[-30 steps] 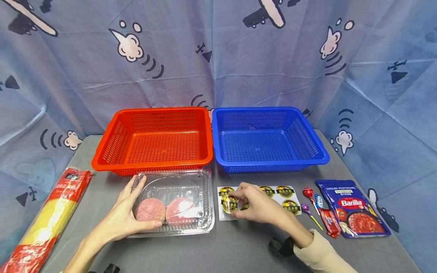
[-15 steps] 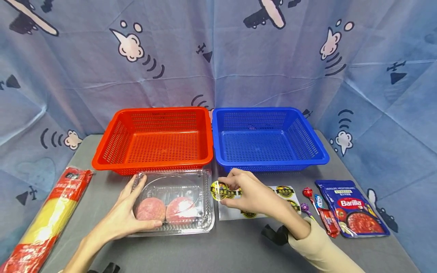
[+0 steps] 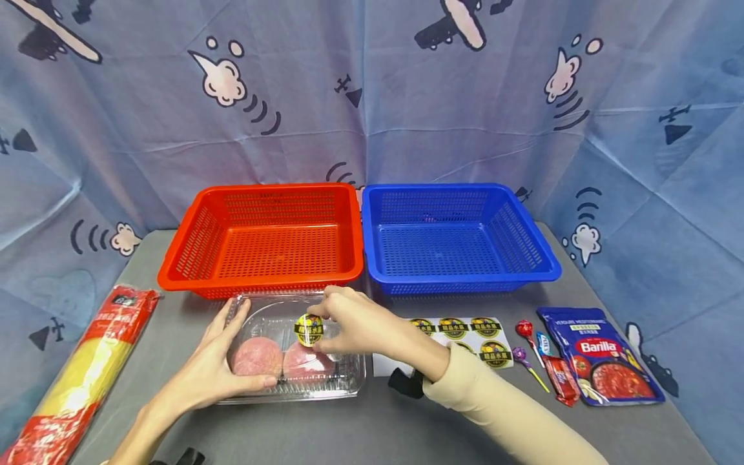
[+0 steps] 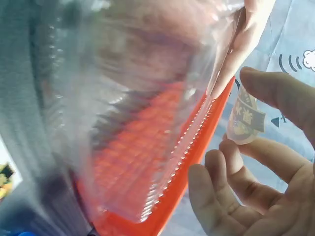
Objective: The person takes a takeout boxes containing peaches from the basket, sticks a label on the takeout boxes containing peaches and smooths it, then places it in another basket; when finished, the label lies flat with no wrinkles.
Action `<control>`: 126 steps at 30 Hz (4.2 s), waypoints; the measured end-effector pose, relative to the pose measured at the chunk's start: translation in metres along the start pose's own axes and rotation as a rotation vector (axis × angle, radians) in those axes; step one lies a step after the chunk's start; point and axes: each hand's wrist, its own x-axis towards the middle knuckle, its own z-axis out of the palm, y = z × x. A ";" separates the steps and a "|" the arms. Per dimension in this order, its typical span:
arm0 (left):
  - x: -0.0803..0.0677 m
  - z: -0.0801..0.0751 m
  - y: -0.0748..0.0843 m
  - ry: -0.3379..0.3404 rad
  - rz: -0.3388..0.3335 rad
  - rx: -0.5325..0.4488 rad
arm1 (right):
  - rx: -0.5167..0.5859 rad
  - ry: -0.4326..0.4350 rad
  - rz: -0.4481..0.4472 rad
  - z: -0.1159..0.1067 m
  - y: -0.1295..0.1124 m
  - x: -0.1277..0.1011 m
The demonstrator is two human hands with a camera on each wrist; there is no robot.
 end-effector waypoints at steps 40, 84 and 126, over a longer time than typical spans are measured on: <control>0.000 0.000 0.000 0.007 0.010 -0.001 | -0.173 -0.114 0.100 0.006 -0.022 0.036; 0.003 -0.001 0.002 -0.030 0.009 0.009 | -0.276 -0.140 0.246 0.010 -0.025 0.040; 0.004 -0.001 0.004 -0.038 -0.015 0.019 | -0.191 -0.040 0.206 0.009 -0.007 0.021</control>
